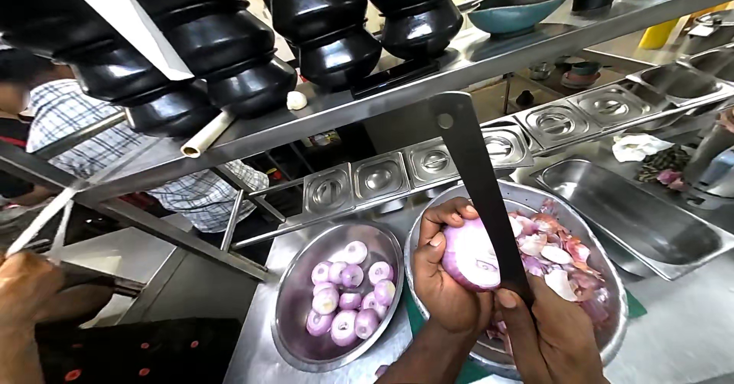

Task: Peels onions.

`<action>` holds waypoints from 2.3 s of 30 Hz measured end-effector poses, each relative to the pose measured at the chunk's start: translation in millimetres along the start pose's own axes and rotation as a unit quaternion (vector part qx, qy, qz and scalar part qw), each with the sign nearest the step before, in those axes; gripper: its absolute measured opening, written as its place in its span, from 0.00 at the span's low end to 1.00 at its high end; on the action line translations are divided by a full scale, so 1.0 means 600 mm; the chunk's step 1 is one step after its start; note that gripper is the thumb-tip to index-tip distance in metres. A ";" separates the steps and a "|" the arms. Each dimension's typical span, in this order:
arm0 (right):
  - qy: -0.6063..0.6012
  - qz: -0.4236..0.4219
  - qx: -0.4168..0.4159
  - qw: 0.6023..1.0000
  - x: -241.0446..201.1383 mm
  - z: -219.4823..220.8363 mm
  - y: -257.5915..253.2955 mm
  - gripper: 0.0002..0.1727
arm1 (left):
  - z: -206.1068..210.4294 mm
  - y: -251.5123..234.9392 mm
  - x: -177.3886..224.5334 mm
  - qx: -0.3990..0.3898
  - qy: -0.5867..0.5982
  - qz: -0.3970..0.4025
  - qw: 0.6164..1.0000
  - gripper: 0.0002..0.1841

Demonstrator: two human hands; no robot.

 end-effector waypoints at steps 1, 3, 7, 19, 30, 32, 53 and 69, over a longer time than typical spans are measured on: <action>0.001 0.001 -0.002 1.000 0.000 0.000 -0.001 0.26 | -0.001 0.000 0.000 0.000 -0.003 0.001 1.000 0.15; -0.002 0.002 -0.006 1.000 0.001 0.001 -0.002 0.27 | -0.003 0.001 -0.001 -0.002 -0.010 0.004 1.000 0.15; -0.002 0.000 -0.010 1.000 0.002 0.004 -0.005 0.26 | -0.005 0.000 0.000 -0.007 -0.025 0.010 1.000 0.16; 0.013 0.024 -0.034 0.999 0.013 0.018 0.010 0.27 | -0.017 -0.010 0.001 0.041 -0.015 0.001 0.999 0.14; 0.014 0.022 -0.011 1.000 0.012 0.020 0.009 0.27 | -0.015 -0.010 0.013 0.039 -0.039 0.056 0.997 0.15; 0.015 0.022 -0.010 1.000 0.011 0.021 0.009 0.27 | -0.016 -0.010 0.013 0.039 -0.041 0.056 0.997 0.15; 0.001 0.012 0.003 1.000 0.011 0.017 0.008 0.27 | -0.009 -0.003 0.016 0.022 -0.066 0.078 0.995 0.14; 0.108 -0.074 -0.029 0.991 0.031 0.002 -0.010 0.34 | -0.001 -0.001 -0.003 -0.026 -0.070 0.014 0.997 0.23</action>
Point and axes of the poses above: each hand's wrist, its own y-axis away from the middle knuckle, its own z-axis out of the palm, x = y × z, the point moved 8 cm from there along -y, towards the middle knuckle, and after that the axes turned 4 degrees about -y, right-handed, at the moved point
